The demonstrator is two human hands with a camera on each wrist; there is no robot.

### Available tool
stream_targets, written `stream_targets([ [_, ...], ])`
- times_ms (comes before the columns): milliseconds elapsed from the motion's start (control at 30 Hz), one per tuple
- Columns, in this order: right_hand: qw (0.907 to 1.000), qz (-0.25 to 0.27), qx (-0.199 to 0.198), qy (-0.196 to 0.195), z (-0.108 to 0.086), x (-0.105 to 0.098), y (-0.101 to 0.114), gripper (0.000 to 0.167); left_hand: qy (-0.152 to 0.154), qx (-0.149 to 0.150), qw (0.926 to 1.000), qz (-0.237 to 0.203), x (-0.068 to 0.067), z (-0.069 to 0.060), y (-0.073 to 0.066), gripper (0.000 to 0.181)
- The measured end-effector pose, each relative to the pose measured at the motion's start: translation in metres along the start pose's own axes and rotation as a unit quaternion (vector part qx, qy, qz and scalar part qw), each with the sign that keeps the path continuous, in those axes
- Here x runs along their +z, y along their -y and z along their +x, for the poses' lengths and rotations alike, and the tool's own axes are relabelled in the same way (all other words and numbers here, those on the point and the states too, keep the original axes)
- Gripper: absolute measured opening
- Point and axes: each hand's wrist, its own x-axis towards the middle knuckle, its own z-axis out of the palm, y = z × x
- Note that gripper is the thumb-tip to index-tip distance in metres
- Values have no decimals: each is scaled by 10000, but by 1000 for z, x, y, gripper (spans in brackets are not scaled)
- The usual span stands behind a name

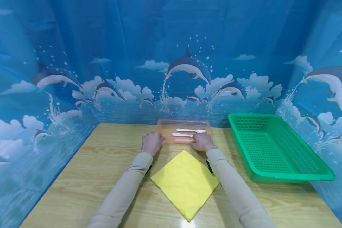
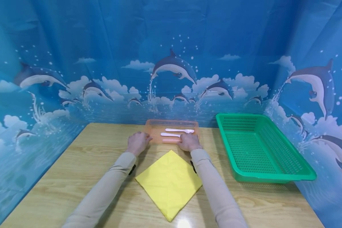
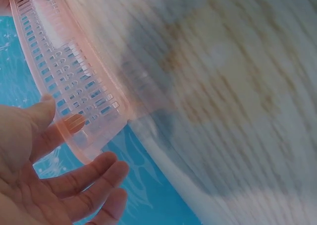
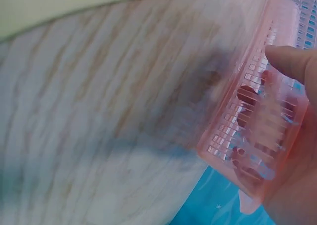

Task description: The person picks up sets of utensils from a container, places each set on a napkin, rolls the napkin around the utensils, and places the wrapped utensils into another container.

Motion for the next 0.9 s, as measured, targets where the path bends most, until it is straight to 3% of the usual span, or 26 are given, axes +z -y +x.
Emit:
stream_targets([
  [300,9944,1057,-71,-10,1,-3,-5,50,-127,25,9999,-5,0,0,0,30],
  [467,9941,1051,-162,-221,-2,-3,-9,46,-110,56,9999,-38,0,1,-1,29],
  [567,9935,1006,-269,-468,-4,-4,-12,41,-67,78,9999,-53,0,1,-2,29],
  [700,9891,843,-541,-1077,-5,-5,-14,35,-44,51,10000,-59,0,1,-2,30],
  [800,9835,766,-759,-1456,-4,-7,-15,40,-76,41,9999,-94,0,0,-1,29],
  [900,9757,1089,-859,-1698,-3,-8,-15,44,-119,11,9998,-131,1,-2,1,29],
])
